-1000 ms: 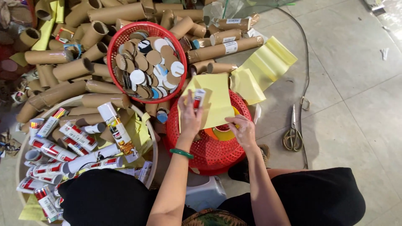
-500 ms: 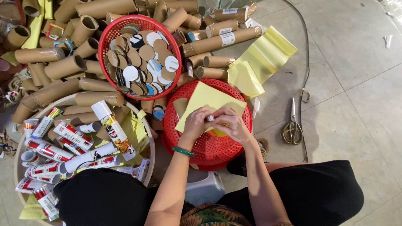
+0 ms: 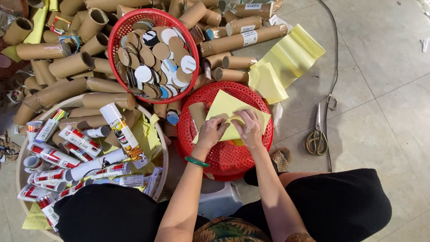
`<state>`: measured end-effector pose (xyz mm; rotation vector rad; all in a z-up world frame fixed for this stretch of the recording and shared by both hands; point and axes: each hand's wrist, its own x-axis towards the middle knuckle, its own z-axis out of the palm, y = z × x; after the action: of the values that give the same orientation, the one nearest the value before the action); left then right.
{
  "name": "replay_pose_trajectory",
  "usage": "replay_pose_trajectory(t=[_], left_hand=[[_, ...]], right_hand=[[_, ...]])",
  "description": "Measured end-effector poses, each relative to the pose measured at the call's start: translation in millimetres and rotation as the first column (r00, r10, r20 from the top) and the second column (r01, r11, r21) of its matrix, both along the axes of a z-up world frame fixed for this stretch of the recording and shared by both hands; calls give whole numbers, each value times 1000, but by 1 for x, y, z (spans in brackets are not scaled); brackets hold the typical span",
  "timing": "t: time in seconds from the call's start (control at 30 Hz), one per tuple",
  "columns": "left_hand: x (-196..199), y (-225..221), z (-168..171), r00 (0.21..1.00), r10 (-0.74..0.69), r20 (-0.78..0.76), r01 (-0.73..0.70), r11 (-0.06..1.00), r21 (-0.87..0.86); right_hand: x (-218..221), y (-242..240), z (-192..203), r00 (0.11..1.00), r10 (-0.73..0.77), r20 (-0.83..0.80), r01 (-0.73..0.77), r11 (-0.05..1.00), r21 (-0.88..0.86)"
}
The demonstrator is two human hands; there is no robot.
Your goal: Applying labels and sealing paper tubes for canisters in a manufacturing setting.
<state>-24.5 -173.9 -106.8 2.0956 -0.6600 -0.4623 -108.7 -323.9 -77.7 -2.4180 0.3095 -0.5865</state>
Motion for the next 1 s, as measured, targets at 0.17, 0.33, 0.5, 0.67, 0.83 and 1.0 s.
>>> replay_pose_trajectory(t=[0.17, 0.33, 0.5, 0.67, 0.83, 1.0], left_hand=[[-1, -4, -9, 988, 41, 148, -37, 999, -27], [1, -11, -11, 977, 21, 210, -16, 1000, -25], [-5, -11, 26, 829, 183, 529, -87, 976, -202], [-2, -6, 81, 999, -25, 31, 15, 950, 311], [-11, 3, 23, 958, -34, -285, 148, 908, 391], [-19, -1, 3, 878, 182, -442, -264, 955, -131]], right_hand=[[-8, -10, 20, 991, 108, -81, -114, 991, -63], [-14, -16, 32, 911, 283, -299, -292, 956, 15], [-14, -13, 21, 914, 260, -311, -277, 961, -13], [-8, -12, 13, 906, 235, -352, -251, 968, -1], [-3, -1, 10, 948, 245, -200, -238, 969, 59], [3, 15, 0, 984, 111, -141, -97, 990, 103]])
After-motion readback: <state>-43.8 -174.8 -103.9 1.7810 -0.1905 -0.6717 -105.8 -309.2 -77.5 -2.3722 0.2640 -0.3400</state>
